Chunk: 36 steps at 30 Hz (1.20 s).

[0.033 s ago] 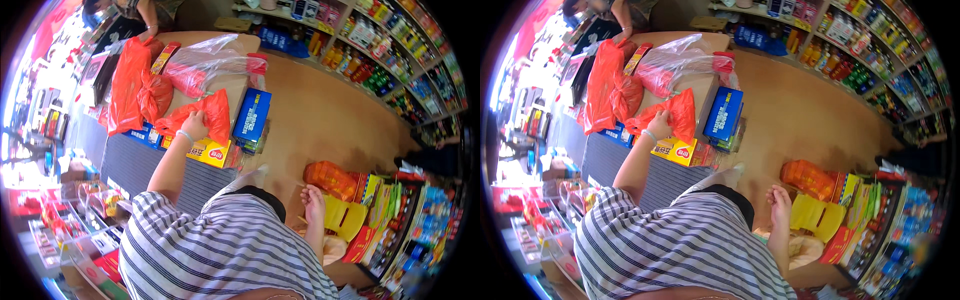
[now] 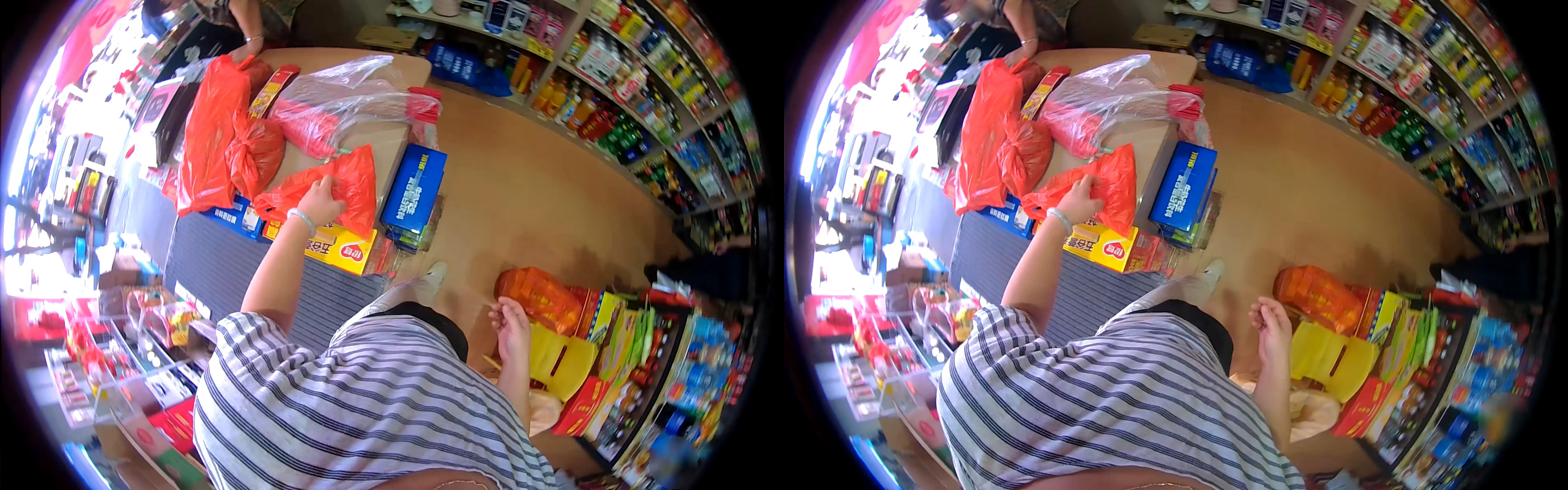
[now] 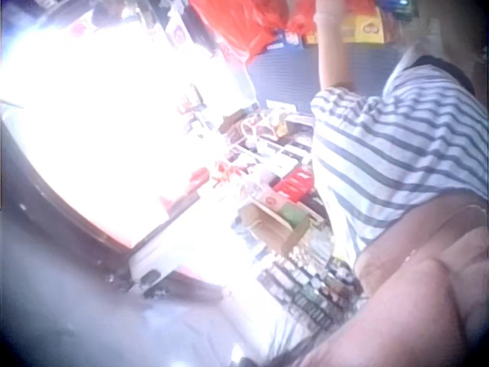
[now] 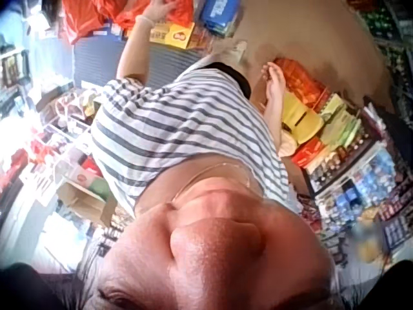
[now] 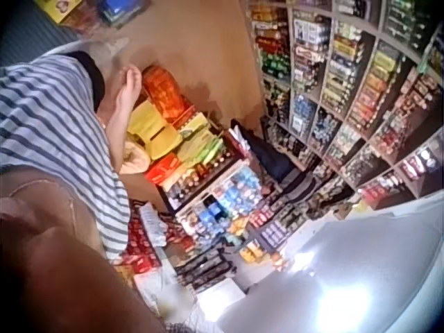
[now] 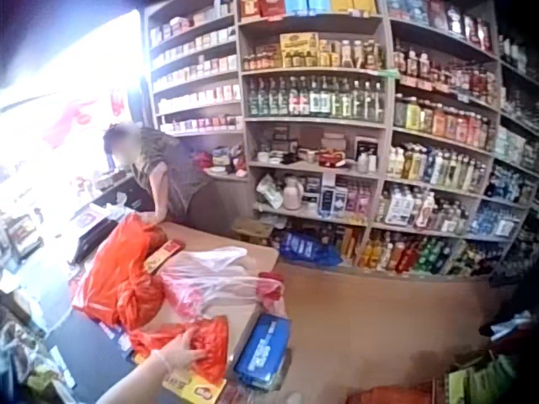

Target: The person unpacks bundles of dried noodles from a cardboard box and places them into a red plastic bag. They then weigh the bag on a digital scale, tie it shut, and place it on the counter. Finally, the person uses a calculator and writes on a notepad.

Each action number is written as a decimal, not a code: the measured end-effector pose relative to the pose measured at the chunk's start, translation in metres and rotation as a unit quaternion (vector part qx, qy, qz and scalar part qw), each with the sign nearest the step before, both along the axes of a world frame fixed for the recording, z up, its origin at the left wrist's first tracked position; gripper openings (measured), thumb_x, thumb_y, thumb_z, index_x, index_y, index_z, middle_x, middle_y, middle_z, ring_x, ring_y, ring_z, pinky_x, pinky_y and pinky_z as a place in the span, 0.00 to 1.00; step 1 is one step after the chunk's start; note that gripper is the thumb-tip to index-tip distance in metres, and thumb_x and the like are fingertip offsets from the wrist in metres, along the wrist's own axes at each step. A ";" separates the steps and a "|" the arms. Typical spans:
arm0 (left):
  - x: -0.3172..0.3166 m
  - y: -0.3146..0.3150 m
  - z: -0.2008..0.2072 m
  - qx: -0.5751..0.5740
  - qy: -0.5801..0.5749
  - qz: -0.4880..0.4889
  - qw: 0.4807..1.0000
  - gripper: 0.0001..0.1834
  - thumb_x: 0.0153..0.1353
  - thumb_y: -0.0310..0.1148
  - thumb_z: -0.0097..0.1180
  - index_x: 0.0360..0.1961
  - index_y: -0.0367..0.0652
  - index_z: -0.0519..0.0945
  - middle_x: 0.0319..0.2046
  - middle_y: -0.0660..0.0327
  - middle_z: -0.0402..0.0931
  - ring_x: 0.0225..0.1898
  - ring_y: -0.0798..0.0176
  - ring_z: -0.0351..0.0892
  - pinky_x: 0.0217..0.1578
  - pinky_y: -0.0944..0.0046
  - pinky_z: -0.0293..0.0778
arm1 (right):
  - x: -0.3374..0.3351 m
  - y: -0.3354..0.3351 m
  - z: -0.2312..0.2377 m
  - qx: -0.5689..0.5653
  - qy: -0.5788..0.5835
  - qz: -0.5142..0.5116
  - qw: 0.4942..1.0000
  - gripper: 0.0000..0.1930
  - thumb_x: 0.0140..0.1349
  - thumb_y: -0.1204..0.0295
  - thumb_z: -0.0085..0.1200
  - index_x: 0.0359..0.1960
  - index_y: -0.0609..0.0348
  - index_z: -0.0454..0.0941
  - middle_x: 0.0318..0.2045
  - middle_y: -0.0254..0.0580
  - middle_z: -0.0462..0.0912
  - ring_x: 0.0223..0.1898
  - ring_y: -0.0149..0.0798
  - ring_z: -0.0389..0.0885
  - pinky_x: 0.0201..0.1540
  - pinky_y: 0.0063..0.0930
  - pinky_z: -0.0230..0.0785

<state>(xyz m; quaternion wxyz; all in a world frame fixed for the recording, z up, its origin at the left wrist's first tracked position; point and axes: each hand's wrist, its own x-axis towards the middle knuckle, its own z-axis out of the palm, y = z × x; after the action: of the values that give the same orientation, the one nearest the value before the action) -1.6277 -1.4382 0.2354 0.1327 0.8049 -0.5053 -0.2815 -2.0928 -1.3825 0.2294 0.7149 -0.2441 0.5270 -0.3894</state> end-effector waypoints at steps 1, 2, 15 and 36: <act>-0.012 -0.004 0.002 -0.001 -0.043 0.057 0.997 0.43 0.42 0.49 0.61 0.59 0.44 0.61 0.51 0.43 0.65 0.55 0.45 0.65 0.53 0.52 0.64 | 0.002 -0.025 -0.001 -0.010 -0.001 0.035 0.999 0.09 0.62 0.70 0.48 0.43 0.56 0.73 0.33 0.34 0.78 0.32 0.27 0.75 0.34 0.18 0.65; -0.032 -0.011 0.002 0.000 -0.087 0.113 0.990 0.47 0.42 0.53 0.61 0.61 0.42 0.59 0.53 0.42 0.63 0.56 0.45 0.63 0.54 0.50 0.63 | 0.005 -0.049 -0.003 -0.020 -0.003 0.071 0.997 0.09 0.62 0.70 0.48 0.42 0.57 0.73 0.33 0.34 0.78 0.32 0.27 0.75 0.34 0.18 0.65; -0.092 -0.082 0.014 -0.031 -0.206 0.194 0.959 0.39 0.41 0.25 0.57 0.59 0.48 0.60 0.40 0.48 0.70 0.44 0.44 0.72 0.45 0.54 0.71 | 0.007 -0.336 0.013 -0.002 0.053 0.272 0.961 0.08 0.62 0.70 0.48 0.40 0.55 0.75 0.33 0.33 0.79 0.32 0.24 0.77 0.31 0.15 0.66; -0.256 -0.180 0.106 -0.186 -0.265 0.424 0.846 0.36 0.37 0.24 0.59 0.54 0.49 0.67 0.35 0.54 0.72 0.38 0.50 0.74 0.40 0.56 0.72 | 0.166 -0.539 0.004 -0.034 -0.021 0.777 0.628 0.10 0.61 0.70 0.49 0.43 0.56 0.74 0.32 0.35 0.79 0.32 0.28 0.76 0.33 0.19 0.67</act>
<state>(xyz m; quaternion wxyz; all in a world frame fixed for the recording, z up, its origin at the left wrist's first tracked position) -1.8834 -1.6183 0.3417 0.2476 0.9450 -0.1731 0.1253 -1.9269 -1.9214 0.2333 0.7543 -0.5790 0.1127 0.2881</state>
